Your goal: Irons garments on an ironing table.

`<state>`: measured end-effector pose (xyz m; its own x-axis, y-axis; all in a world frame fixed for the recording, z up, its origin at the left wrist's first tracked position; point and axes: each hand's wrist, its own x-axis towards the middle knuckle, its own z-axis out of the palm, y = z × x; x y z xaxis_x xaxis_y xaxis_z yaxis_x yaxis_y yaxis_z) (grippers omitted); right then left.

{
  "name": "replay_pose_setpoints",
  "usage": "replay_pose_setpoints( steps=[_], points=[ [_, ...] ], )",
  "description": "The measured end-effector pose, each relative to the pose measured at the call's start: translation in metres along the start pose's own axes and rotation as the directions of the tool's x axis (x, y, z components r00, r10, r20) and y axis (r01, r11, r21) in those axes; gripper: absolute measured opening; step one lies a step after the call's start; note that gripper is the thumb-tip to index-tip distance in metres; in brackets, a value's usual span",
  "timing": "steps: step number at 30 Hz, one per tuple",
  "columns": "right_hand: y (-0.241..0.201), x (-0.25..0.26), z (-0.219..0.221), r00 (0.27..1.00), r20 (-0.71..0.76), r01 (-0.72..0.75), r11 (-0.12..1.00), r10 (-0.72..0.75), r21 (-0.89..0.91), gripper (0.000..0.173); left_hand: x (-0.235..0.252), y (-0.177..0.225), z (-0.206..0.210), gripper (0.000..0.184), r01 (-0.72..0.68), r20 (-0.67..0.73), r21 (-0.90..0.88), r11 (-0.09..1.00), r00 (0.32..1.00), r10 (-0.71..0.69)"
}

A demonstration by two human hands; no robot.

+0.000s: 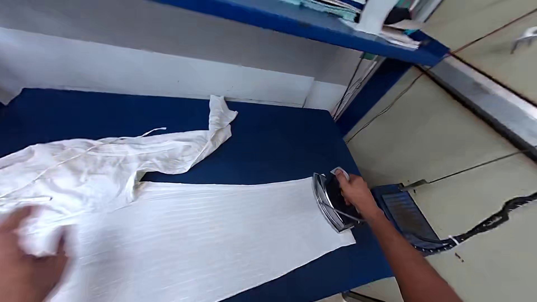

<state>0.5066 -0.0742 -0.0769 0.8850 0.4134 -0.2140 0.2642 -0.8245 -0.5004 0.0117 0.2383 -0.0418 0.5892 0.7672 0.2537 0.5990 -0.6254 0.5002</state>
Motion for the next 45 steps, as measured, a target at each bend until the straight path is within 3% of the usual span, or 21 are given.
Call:
replay_pose_setpoints(
  steps=[1,3,5,7,9,12,16,19,21,23,24,25,27,28,31,35,38,41,45],
  points=[
    [0.010,0.014,-0.011,1.000,0.021,0.008,0.999,-0.009,0.046,0.066,0.001,-0.005,0.048,0.053,-0.192,0.027,-0.073,0.979,0.981,0.194],
    [0.014,0.037,-0.025,0.980,0.164,0.085,0.979,-0.116,0.183,0.058,0.001,0.059,0.145,0.054,-0.412,0.179,-0.198,0.889,0.877,0.446],
    [0.005,0.048,-0.028,0.898,0.329,0.219,0.946,-0.292,0.241,0.051,-0.013,0.154,0.224,0.060,-0.534,0.416,-0.344,0.772,0.651,0.635],
    [-0.006,0.050,-0.021,0.799,0.426,0.350,0.904,-0.425,0.246,0.047,-0.046,0.231,0.284,0.078,-0.598,0.568,-0.421,0.682,0.413,0.712],
    [-0.016,0.056,-0.014,0.755,0.454,0.418,0.881,-0.473,0.222,0.049,-0.086,0.278,0.320,0.098,-0.639,0.616,-0.447,0.626,0.288,0.734],
    [-0.026,0.059,-0.005,0.750,0.468,0.401,0.884,-0.467,0.240,0.051,-0.123,0.303,0.326,0.125,-0.669,0.695,-0.383,0.637,0.246,0.676],
    [-0.032,0.052,-0.007,0.690,0.584,0.347,0.903,-0.428,0.252,0.050,-0.132,0.310,0.324,0.132,-0.690,0.729,-0.308,0.655,0.271,0.629],
    [-0.036,0.018,-0.006,0.516,0.711,0.447,0.858,-0.477,0.252,0.050,-0.130,0.311,0.318,0.121,-0.653,0.712,-0.372,0.659,0.255,0.654],
    [-0.030,-0.017,0.000,0.363,0.772,0.572,0.779,-0.521,0.257,0.049,-0.126,0.298,0.287,0.092,-0.569,0.619,-0.560,0.602,0.196,0.761],
    [-0.018,-0.052,-0.001,0.267,0.786,0.731,0.649,-0.557,0.211,0.048,-0.130,0.265,0.243,0.053,-0.620,0.391,-0.638,0.457,0.252,0.885],
    [-0.012,-0.063,-0.002,0.244,0.779,0.793,0.581,-0.578,0.183,0.049,-0.130,0.237,0.219,0.041,-0.682,0.306,-0.570,0.457,0.340,0.889],
    [-0.007,-0.068,-0.001,0.233,0.771,0.834,0.530,-0.593,0.156,0.052,-0.132,0.203,0.197,0.034,-0.700,0.276,-0.454,0.551,0.478,0.834],
    [-0.002,-0.070,0.005,0.263,0.733,0.852,0.508,-0.627,0.129,0.052,-0.140,0.124,0.163,0.033,-0.567,0.286,-0.165,0.807,0.756,0.589],
    [-0.005,-0.069,0.008,0.295,0.712,0.843,0.525,-0.637,0.120,0.052,-0.144,0.085,0.155,0.037,-0.496,0.289,-0.056,0.867,0.823,0.489],
    [-0.038,-0.071,0.033,0.301,0.697,0.840,0.527,-0.651,0.129,0.051,-0.170,0.025,0.145,0.039,-0.470,0.284,0.066,0.880,0.855,0.435],
    [-0.117,-0.121,0.077,0.167,0.763,0.887,0.433,-0.624,0.159,0.056,-0.178,0.010,0.126,0.040,-0.439,0.333,-0.029,0.898,0.843,0.423],
    [-0.157,-0.144,0.101,0.063,0.777,0.871,0.414,-0.627,0.264,0.060,-0.178,-0.034,0.092,0.041,-0.309,0.332,0.064,0.949,0.903,0.272],
    [-0.145,-0.139,0.092,-0.011,0.768,0.878,0.362,-0.640,0.314,0.057,-0.190,-0.098,0.050,0.043,-0.188,0.298,0.196,0.962,0.946,0.125],
    [-0.055,-0.097,0.032,0.041,0.751,0.934,0.293,-0.659,0.206,0.046,-0.205,-0.114,0.005,0.043,0.016,0.205,0.253,0.967,0.976,-0.069]
  ],
)
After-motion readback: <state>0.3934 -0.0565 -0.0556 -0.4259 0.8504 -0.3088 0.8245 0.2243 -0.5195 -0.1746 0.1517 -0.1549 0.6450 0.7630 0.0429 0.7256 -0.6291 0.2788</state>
